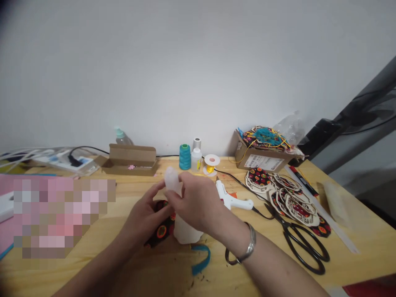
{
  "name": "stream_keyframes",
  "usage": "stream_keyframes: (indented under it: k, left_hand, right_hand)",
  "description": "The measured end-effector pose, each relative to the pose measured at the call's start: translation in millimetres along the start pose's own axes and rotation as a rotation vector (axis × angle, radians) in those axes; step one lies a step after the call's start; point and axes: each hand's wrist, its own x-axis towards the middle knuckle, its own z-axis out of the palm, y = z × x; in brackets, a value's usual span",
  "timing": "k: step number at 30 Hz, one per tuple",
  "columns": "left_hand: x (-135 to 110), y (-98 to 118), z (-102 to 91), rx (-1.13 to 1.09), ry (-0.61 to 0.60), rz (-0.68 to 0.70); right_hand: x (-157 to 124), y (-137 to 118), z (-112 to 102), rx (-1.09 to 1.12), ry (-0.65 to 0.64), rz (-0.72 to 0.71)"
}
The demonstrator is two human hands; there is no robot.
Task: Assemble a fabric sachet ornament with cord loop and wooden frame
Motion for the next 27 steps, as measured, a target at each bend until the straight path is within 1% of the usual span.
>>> stream_keyframes:
  k: [2,3,4,5,7,8,10,12,14,16,17,18,19,20,21,23,25,27]
  left_hand:
    - [-2.5,-3.0,2.8,0.158,-0.105,0.1]
    - [-3.6,-4.2,3.8,0.249,-0.127,0.157]
    - [-4.6,-4.9,4.4,0.309,-0.128,0.192]
    - [-5.5,-5.1,4.9,0.345,-0.121,0.209]
    - [-7.3,-4.4,5.5,0.351,-0.125,0.206]
    - [-8.3,-3.7,5.8,0.337,-0.135,0.2]
    - [-10.5,-2.4,6.8,0.325,-0.172,0.195]
    - [-12.8,-1.5,7.9,0.343,-0.251,0.198]
    - [-14.3,-0.7,7.8,0.381,-0.363,0.209]
    - [-14.2,0.1,5.7,0.416,-0.488,0.218]
    - [-13.6,0.4,3.8,0.414,-0.53,0.209]
    - [-12.5,0.6,1.6,0.394,-0.545,0.191]
    - [-11.2,0.4,-0.9,0.347,-0.516,0.161]
    - [-9.5,0.0,-3.2,0.29,-0.435,0.134]
    - [-7.7,-0.7,-5.3,0.246,-0.328,0.123]
    - [-3.6,-2.0,-7.8,0.168,-0.164,0.11]
    - [0.4,-2.6,-8.3,0.114,-0.082,0.078]
    - [3.0,-2.5,-7.8,0.097,-0.053,0.042]
  right_hand:
    - [-13.0,6.7,-2.7,0.049,-0.052,-0.031]
    - [-18.3,10.8,-3.2,0.056,-0.045,-0.05]
    - [-22.8,15.4,-3.6,0.041,0.001,-0.078]
    - [-26.7,20.0,-4.1,-0.003,0.074,-0.124]
    - [-32.4,28.8,-5.2,-0.17,0.248,-0.292]
    - [-34.3,32.6,-5.2,-0.259,0.307,-0.391]
    - [-36.7,39.0,-2.7,-0.409,0.337,-0.577]
    - [-37.9,44.3,3.5,-0.505,0.343,-0.711]
    - [-38.4,49.4,11.3,-0.558,0.379,-0.825]
    - [-38.6,54.7,16.3,-0.548,0.398,-0.901]
    - [-38.6,57.4,16.9,-0.529,0.397,-0.911]
    - [-38.7,59.9,16.0,-0.512,0.389,-0.901]
    - [-38.8,62.2,13.9,-0.493,0.385,-0.869]
    - [-39.1,64.2,10.9,-0.464,0.381,-0.816]
    - [-39.6,65.5,7.3,-0.418,0.384,-0.747]
    - [-41.2,65.9,0.5,-0.251,0.388,-0.578]
    - [-42.7,63.5,-3.3,-0.013,0.363,-0.411]
    - [-43.7,60.1,-2.1,0.185,0.304,-0.289]
